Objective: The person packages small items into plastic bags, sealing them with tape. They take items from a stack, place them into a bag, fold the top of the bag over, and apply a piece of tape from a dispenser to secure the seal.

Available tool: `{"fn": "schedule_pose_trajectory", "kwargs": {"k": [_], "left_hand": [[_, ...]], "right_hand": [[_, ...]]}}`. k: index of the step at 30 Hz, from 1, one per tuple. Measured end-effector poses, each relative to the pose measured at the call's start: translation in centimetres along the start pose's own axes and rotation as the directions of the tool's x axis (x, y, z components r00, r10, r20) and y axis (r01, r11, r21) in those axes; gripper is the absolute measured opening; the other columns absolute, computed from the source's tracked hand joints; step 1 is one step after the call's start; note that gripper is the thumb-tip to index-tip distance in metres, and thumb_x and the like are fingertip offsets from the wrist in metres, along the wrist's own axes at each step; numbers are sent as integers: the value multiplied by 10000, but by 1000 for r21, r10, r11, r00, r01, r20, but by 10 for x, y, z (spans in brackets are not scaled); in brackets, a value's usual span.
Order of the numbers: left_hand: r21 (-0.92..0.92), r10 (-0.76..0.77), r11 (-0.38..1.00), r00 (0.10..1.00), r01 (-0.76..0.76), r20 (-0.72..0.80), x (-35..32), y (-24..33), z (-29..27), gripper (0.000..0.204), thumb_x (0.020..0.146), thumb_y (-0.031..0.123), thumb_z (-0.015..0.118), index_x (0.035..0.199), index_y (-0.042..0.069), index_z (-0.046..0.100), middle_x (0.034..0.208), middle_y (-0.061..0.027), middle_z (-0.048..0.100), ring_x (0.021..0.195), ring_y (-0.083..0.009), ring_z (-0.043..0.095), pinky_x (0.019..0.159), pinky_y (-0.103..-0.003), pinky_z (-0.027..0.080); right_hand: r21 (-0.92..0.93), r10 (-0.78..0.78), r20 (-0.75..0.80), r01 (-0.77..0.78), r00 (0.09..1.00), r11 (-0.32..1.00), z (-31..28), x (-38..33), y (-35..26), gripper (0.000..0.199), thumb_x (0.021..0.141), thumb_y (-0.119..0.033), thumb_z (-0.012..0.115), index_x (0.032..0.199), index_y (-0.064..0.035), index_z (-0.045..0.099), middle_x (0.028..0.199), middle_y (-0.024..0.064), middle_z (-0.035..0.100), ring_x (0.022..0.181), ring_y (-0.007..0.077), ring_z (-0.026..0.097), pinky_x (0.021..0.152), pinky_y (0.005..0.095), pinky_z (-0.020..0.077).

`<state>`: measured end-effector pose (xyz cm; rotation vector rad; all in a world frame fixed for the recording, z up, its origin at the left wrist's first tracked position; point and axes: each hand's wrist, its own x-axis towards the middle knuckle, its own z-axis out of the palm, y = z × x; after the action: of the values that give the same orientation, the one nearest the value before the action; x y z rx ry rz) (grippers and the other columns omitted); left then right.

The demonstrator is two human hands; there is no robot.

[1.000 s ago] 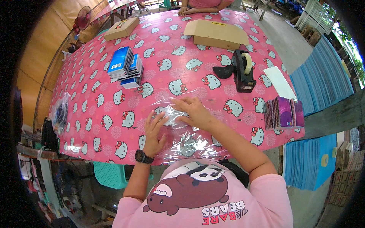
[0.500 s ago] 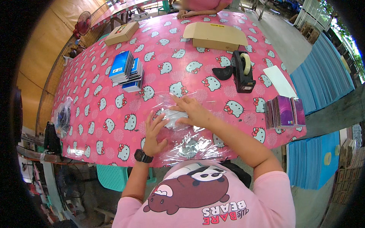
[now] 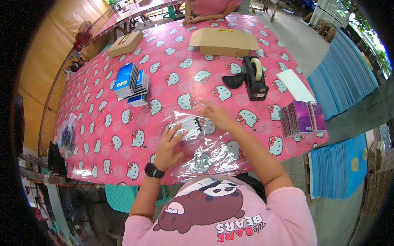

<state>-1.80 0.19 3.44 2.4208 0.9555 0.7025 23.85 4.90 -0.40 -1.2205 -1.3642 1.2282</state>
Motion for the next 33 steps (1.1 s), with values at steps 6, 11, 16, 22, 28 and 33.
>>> {"fn": "schedule_pose_trajectory", "kwargs": {"k": [6,11,16,22,28,33], "left_hand": [[-14,19,1000,1000,-19,-16,0,-2,2,707,571,114,667,1262,175,528,1365,-109,427,1245,-394,382,1067,-511,283],[-22,2,1000,1000,-3,-7,-4,-5,-2,689,591,150,668,1265,179,526,1364,-107,427,1248,-408,367,1077,-503,273],[-34,16,999,1000,-17,-24,0,-2,1,681,591,154,667,1258,191,533,1373,-83,421,1245,-421,359,1060,-545,260],[63,-48,997,998,51,-50,-4,3,6,661,576,157,693,1218,209,550,1366,-63,418,1295,-399,289,1028,-651,166],[63,-32,997,994,39,-103,-7,-3,7,686,583,208,707,1245,235,532,1354,-77,415,1293,-402,292,1046,-628,158],[122,13,992,999,-17,40,1,1,-4,707,626,276,695,1302,266,491,1429,-90,340,1290,-434,289,1064,-607,156]], "right_hand": [[-336,-309,-669,95,676,937,-148,-11,-2,449,827,-122,617,1229,5,462,906,116,651,823,148,617,715,286,489],[-467,-170,-811,-445,560,764,-200,13,36,467,778,-108,663,1194,6,485,894,141,650,823,200,623,753,323,479],[-295,-137,-752,-143,645,945,-202,6,39,455,766,-138,681,1156,14,502,770,100,628,773,193,595,726,336,463],[-296,-277,-802,50,529,954,-172,-28,51,300,774,-23,660,1041,26,533,681,27,605,621,84,560,569,215,444],[464,360,-315,-188,878,865,-117,-6,32,370,769,-67,691,1065,-20,475,767,56,621,530,70,511,431,189,379],[39,155,90,-159,984,986,-23,2,-64,309,789,-122,685,1018,-84,481,785,40,627,616,81,552,537,226,399]]}}
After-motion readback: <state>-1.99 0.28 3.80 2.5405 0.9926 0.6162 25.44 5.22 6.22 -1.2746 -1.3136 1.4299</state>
